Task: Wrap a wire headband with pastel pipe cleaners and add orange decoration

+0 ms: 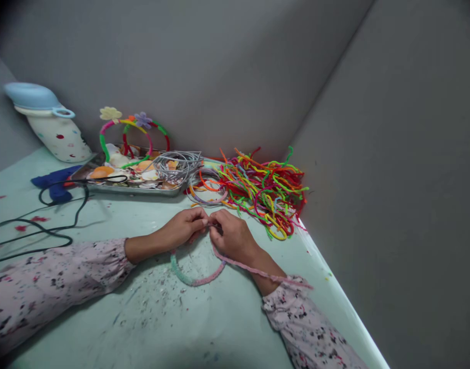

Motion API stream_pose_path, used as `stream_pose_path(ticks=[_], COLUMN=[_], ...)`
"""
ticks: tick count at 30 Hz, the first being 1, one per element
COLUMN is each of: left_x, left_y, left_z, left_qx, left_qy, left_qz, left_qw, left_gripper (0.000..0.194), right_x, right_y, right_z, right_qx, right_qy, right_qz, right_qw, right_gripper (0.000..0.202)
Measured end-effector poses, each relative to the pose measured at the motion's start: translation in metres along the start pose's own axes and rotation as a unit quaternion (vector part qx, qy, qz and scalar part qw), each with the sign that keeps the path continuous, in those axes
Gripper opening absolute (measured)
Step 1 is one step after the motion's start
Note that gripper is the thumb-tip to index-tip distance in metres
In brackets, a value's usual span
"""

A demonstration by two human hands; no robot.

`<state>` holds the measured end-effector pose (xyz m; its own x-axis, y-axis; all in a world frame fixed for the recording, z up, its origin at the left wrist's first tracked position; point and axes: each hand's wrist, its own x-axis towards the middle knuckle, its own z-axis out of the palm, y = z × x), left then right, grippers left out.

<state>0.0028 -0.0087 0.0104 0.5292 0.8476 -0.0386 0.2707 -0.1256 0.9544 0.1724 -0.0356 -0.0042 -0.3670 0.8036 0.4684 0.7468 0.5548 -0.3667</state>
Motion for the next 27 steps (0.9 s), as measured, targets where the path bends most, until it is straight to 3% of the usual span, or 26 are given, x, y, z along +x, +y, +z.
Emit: stream_pose_path(ticks=[12,19,23,27], left_x=[-0.0011,-0.0017,-0.0018,-0.0020], left_y=[-0.0031,-0.0016,-0.0020,-0.0024], left_z=[0.0001,0.0008,0.0003,-0.0006], left_qx=[0.019,0.024,-0.005,-0.044], left_qy=[0.018,0.027,0.015,-0.006], left_qz=[0.023,0.030,0.020,0.013], left_qw=[0.999,0.999,1.000,0.999], left_gripper=[0.014,0.014,0.018,0.018], right_x=[0.0007,0.0013,-0.0003,-0.0013], right_y=[0.0003,-0.0022,-0.0008,0.0059], right_z=[0.0032,0.0002,-0.0042,-0.0055], right_qx=[-0.003,0.108,0.236,0.382], right_qy=[0.015,0.014,-0.002,-0.002], right_qz=[0.011,0.037,0.084,0.147], right_qw=[1.000,0.993,0.968,0.912], right_gripper=[0.008,0.015,0.024,0.024])
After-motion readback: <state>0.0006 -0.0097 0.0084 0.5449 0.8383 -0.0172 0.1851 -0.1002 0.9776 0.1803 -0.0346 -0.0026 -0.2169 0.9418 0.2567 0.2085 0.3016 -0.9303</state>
